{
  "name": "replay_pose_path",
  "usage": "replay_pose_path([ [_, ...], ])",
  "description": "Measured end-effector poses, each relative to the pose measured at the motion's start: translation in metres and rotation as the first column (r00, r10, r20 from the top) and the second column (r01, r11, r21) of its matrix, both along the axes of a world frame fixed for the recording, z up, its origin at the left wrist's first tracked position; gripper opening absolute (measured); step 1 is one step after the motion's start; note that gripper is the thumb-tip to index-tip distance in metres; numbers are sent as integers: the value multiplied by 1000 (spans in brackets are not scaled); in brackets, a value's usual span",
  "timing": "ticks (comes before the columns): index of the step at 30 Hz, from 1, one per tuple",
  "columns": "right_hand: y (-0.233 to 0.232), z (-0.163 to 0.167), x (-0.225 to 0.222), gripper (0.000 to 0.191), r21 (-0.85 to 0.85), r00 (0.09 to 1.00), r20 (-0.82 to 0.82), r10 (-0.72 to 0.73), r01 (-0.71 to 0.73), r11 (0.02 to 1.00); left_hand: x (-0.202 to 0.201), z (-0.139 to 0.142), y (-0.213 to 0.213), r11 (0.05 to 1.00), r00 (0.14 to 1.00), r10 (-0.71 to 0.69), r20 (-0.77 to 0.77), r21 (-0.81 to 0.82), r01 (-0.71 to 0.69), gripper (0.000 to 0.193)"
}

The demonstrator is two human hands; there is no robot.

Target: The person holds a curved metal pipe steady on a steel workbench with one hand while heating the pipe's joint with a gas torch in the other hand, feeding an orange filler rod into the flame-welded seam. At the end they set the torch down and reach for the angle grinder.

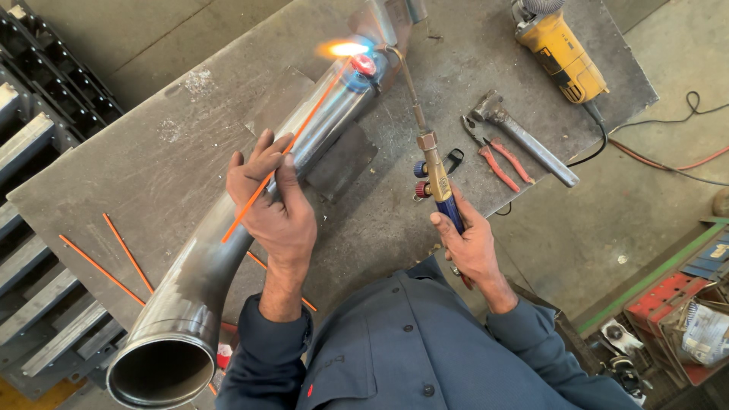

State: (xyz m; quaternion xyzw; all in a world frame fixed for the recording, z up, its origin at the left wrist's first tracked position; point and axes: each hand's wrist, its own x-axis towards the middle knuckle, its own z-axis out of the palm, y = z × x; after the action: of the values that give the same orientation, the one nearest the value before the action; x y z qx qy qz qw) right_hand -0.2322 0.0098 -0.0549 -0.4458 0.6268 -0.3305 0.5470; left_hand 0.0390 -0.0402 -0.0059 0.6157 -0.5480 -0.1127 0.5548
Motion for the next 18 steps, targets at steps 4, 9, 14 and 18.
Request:
replay_pose_path([
  [4,0,2,3,73,13,1000,-26,-2,3,1000,4,0,2,999,998,-37,-41,-11,36,8],
  [9,3,5,4,72,27,996,-82,-17,19,999,4,2,1,999,997,-27,67,21,26,9],
  [14,6,5,4,71,49,995,-90,-45,49,998,1,4,0,999,997,-41,61,38,39,11],
  [18,6,6,5,70,63,989,-141,-44,53,997,-1,5,-1,998,997,-50,59,37,48,12],
])
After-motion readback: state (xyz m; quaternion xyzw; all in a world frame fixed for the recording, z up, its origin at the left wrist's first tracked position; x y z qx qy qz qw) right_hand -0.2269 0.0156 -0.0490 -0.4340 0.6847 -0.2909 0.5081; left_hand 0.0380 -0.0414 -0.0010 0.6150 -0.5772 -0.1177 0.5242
